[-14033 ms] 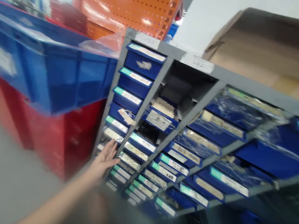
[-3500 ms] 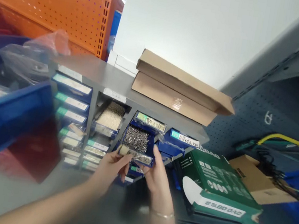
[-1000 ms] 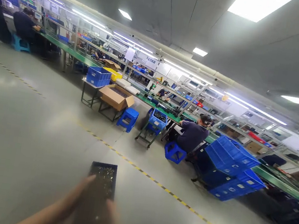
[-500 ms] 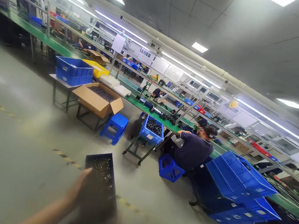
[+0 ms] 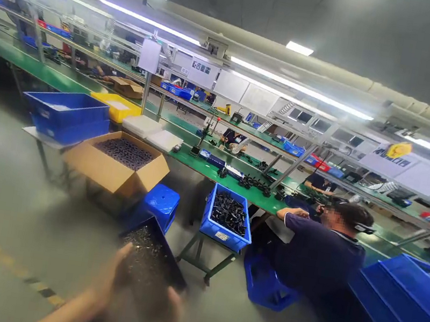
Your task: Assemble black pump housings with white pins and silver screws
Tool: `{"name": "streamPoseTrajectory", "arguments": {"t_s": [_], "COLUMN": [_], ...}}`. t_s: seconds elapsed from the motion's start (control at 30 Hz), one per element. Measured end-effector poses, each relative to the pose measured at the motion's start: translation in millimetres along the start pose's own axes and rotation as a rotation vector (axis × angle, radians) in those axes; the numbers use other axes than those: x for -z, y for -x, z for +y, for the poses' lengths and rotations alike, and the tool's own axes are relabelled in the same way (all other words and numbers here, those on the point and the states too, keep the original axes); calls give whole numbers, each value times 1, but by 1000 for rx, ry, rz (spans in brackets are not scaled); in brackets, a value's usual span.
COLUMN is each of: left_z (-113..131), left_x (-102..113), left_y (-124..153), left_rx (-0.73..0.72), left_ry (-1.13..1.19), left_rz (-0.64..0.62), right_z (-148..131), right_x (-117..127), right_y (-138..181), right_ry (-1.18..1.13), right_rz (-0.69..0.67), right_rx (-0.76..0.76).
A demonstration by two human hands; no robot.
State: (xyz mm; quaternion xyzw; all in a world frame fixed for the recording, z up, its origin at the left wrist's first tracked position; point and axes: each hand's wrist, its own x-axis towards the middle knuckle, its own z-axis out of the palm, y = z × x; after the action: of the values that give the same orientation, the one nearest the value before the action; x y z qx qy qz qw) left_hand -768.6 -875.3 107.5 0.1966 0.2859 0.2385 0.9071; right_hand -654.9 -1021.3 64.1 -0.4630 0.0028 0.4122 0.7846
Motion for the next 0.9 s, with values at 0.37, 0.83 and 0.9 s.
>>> {"name": "streamPoseTrajectory", "arguments": {"t_s": [0.37, 0.83, 0.9], "left_z": [73, 69, 64], "left_x": [-156, -318, -340], "left_y": [-270, -498, -529], "left_rx": [319, 202, 207], "left_ry": [-127, -281, -286], "left_rz": [-299, -152, -128], "right_z": [-173, -334, -351], "right_x": [-12, 13, 18], "right_y": [-187, -408, -433], "right_ry": [32, -48, -76], "right_rz": [368, 374, 401], "right_rx": [138, 28, 27]}}
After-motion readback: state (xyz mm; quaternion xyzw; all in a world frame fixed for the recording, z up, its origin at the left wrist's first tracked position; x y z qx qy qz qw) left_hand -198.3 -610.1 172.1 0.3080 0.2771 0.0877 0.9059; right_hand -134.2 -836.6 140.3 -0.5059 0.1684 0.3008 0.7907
